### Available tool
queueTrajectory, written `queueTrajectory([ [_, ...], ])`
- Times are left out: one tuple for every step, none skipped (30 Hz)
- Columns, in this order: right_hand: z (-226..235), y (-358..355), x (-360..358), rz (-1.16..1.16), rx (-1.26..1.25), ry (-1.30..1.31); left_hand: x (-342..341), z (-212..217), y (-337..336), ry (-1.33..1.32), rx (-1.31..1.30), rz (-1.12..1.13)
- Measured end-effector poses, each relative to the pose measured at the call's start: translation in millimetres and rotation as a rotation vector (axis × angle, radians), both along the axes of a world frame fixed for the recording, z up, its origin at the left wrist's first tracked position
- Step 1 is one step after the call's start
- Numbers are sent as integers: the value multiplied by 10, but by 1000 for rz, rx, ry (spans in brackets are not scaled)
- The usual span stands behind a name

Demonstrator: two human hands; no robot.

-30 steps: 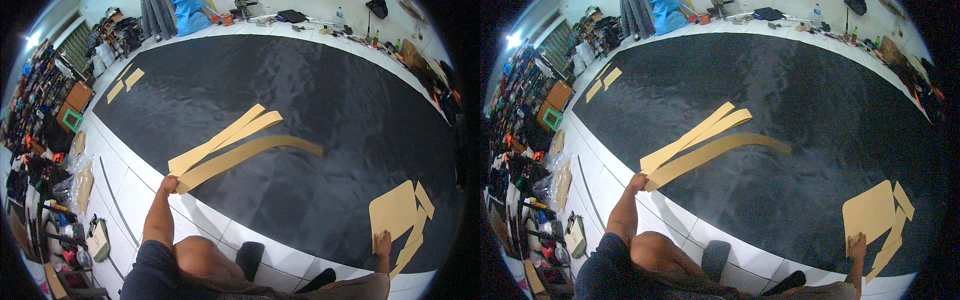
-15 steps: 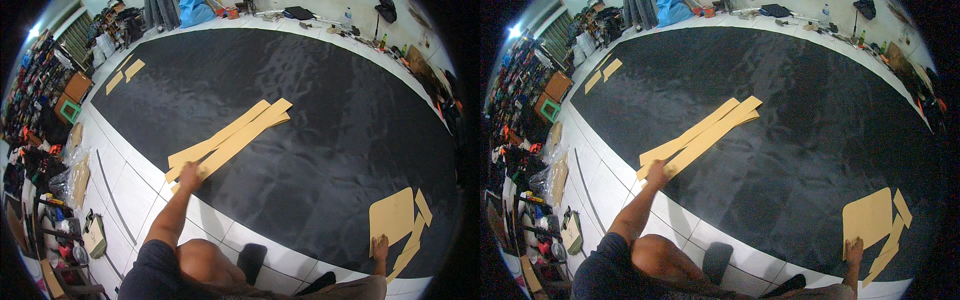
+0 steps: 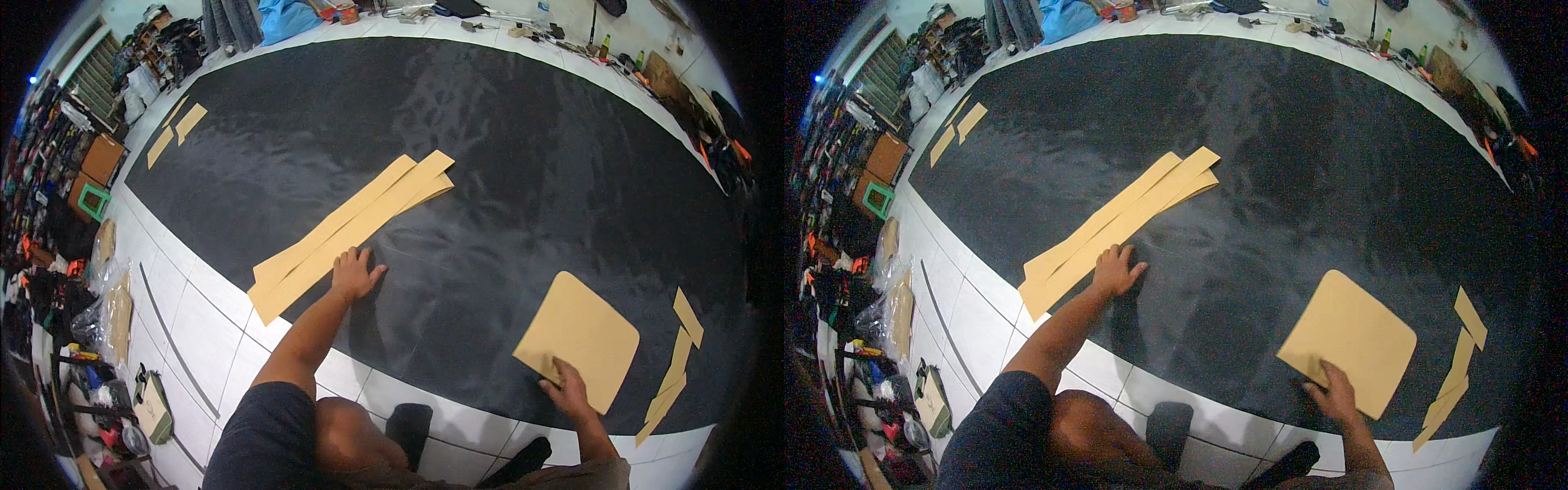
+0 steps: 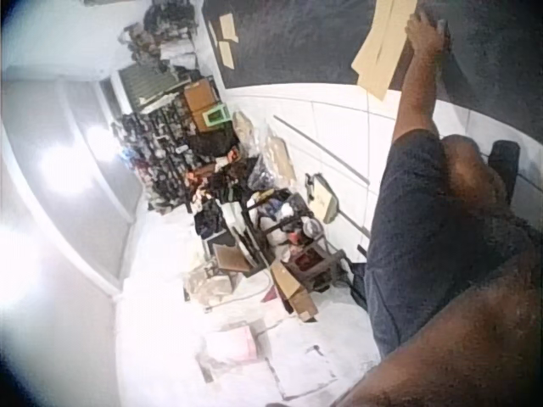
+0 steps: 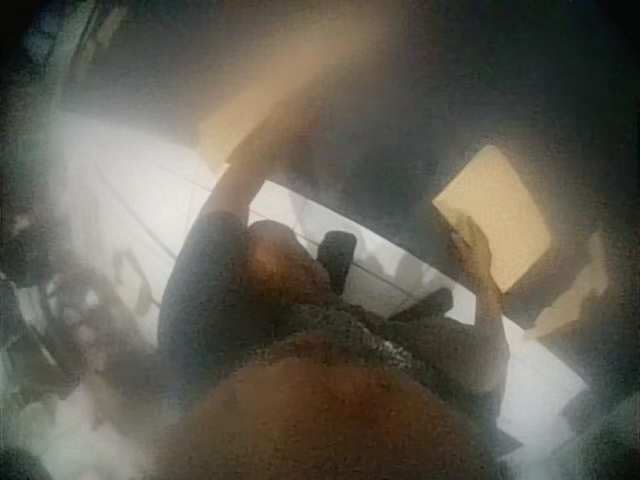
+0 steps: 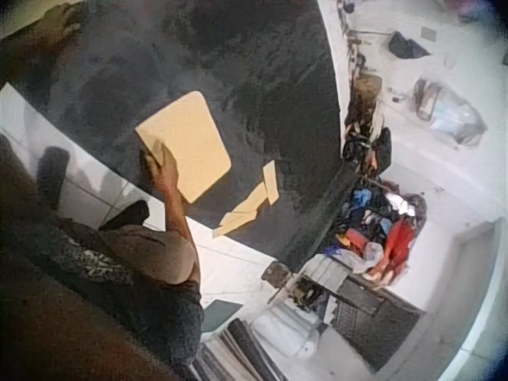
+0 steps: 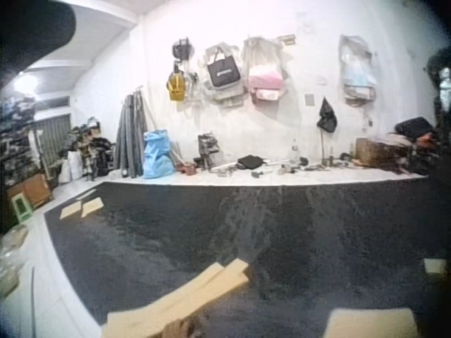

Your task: The person sits on the floor and uses a pencil to trace the outline of a rectangular template onto a large black sheet of material. They repeatedly reposition the template and trace its edges to create multiple marked sections on the sheet.

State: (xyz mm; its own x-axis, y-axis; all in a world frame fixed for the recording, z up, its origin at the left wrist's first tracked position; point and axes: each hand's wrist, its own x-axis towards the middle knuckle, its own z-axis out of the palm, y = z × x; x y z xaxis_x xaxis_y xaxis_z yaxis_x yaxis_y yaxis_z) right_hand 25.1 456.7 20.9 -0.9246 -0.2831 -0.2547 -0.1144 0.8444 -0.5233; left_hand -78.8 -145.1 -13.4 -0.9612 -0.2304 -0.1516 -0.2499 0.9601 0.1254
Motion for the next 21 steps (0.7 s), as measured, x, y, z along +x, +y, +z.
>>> queueTrajectory([
  [50, -98, 32, 56, -34, 16, -16, -9, -77, -1, 4, 8],
  [114, -172, 66, 113, -69, 32, -18, -20, -156, -3, 8, 17],
  [173, -176, 61, 167, -92, 58, -71, -9, -160, 6, 22, 21],
  [141, -111, 80, 121, -100, 61, -97, -4, -155, -3, 48, 31],
  [70, 1, 98, 67, -46, 94, -111, -25, -196, 24, 11, 35],
  [10, 135, 97, 14, 9, 127, -127, -65, -243, 50, -25, 39],
  [-3, 195, 63, -35, 62, 155, -104, -84, -290, 70, -63, 47],
  [44, 319, 52, -95, 79, 30, -69, -97, -345, 60, -41, 75],
  [57, 445, 48, -138, 129, 66, -76, -100, -327, 55, -8, 97],
  [29, 590, 92, -180, 172, 101, -68, -92, -329, 51, 20, 120],
  [-5, 728, 133, -222, 215, 137, -60, -116, -324, 83, 51, 107],
  [-35, 809, 157, -242, 255, 138, -41, -131, -337, 112, 76, 94],
  [-71, 885, 181, -262, 295, 139, -10, -145, -348, 141, 99, 82],
  [-104, 978, 218, -285, 341, 141, 13, -153, -270, 133, 125, 51],
  [-151, 1057, 260, -307, 342, 109, 49, -174, -157, 125, 151, 20],
  [-159, 1066, 274, -328, 343, 80, 89, -186, -60, 120, 176, -8],
  [-175, 1066, 288, -348, 344, 51, 146, -192, 23, 110, 171, -67],
  [-195, 1093, 289, -337, 352, 62, 172, -203, 143, 107, 173, -129],
  [-253, 1106, 287, -322, 356, 69, 209, -202, 241, 99, 170, -188],
  [-294, 1136, 298, -308, 360, 75, 226, -201, 341, 99, 176, -247],
  [-331, 1142, 307, -280, 349, 85, 222, -185, 431, 97, 175, -309],
])
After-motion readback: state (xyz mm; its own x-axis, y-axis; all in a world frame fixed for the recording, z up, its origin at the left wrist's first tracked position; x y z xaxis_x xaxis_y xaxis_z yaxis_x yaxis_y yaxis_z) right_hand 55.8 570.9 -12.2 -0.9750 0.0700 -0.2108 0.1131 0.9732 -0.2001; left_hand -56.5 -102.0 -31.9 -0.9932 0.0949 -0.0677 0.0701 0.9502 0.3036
